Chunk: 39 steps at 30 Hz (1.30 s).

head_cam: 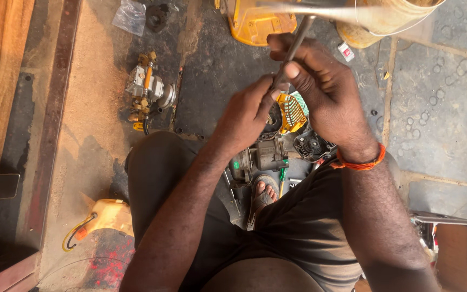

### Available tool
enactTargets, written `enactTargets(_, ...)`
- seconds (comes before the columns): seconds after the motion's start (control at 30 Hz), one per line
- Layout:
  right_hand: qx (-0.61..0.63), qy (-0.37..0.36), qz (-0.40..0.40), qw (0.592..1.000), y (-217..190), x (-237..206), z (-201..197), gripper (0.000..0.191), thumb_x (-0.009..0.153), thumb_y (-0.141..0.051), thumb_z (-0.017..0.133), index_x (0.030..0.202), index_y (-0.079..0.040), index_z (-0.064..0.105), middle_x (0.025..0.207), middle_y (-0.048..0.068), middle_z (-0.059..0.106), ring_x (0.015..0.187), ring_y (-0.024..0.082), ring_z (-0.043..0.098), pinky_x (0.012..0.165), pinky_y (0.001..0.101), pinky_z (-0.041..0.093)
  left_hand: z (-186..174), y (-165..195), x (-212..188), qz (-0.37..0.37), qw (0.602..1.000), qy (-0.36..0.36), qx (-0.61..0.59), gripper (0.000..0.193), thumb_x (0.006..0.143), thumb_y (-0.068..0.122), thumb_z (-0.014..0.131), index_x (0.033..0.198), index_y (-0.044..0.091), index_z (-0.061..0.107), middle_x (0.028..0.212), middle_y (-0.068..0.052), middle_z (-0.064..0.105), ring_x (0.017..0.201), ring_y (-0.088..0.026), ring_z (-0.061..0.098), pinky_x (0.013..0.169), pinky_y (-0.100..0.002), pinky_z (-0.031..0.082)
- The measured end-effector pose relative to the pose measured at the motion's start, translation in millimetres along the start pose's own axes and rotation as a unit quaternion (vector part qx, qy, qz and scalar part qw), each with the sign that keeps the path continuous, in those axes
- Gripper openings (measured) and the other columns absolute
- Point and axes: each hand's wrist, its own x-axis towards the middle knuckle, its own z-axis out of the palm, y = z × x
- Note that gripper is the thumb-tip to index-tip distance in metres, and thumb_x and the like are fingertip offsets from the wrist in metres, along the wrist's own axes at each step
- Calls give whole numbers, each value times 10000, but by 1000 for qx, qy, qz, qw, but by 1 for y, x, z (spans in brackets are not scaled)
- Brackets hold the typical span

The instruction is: The person sits on the floor and disassembles a small engine. They remove the air filter housing, loosen and remove bolts with a socket wrench, detach the cylinder head, and use a screwdriver to remove internal components. The person handles the cylinder head, bolts, and internal parts, placing them aside.

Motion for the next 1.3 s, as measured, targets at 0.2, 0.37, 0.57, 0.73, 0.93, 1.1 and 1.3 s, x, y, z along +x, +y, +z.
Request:
enactTargets(0.2,31,36,-28,998,2,5,9,393,1010,-81,719,1287,0,452,1129,91,699,1130,182,696,1003,354,604,7,-7,11,79,978,132,143,255,980,244,772,1134,86,643,1012,-74,754,875,-213,798,714,-339,643)
enactTargets(0.37,57,54,5,997,9,8,8,203,1097,-62,711,1230,0,571,1182,116,747,1127,182,740,1035,348,625,9,-5,18,137,968,122,174,405,949,304,764,1175,20,585,978,-117,713,824,-261,761,686,-367,625)
enactTargets(0.57,11,24,48,999,-3,4,3,295,1030,-88,600,1322,-48,583,1278,53,646,1247,161,631,1084,352,561,2,-4,3,-7,999,8,42,220,1079,200,596,1252,64,597,1035,-83,739,825,-253,777,668,-369,645)
enactTargets(0.73,-24,20,-32,999,3,2,6,335,1063,-27,750,1357,-26,589,1297,78,636,1257,187,660,1120,373,604,0,-5,10,44,978,83,184,223,1008,220,745,1155,98,630,933,-70,756,835,-215,774,701,-369,623)
enactTargets(0.93,24,71,45,996,8,3,11,169,1026,-36,731,1158,-7,629,1126,93,752,1040,159,750,923,323,640,5,0,13,74,976,88,183,356,936,268,771,1170,51,612,987,-112,722,861,-230,754,695,-381,632)
enactTargets(1.1,39,48,-3,998,-1,4,8,263,1052,-73,579,1302,11,575,1250,92,680,1203,158,677,1029,314,587,3,2,5,113,992,38,51,245,1078,109,549,1312,38,565,1179,-124,719,1071,-248,749,848,-381,643)
enactTargets(1.3,31,47,-21,998,4,3,9,414,1058,-30,752,1394,19,515,1232,125,732,1205,202,722,1098,365,611,5,-2,12,40,972,104,207,254,1014,290,710,1161,92,650,969,-39,779,826,-188,801,700,-351,651)
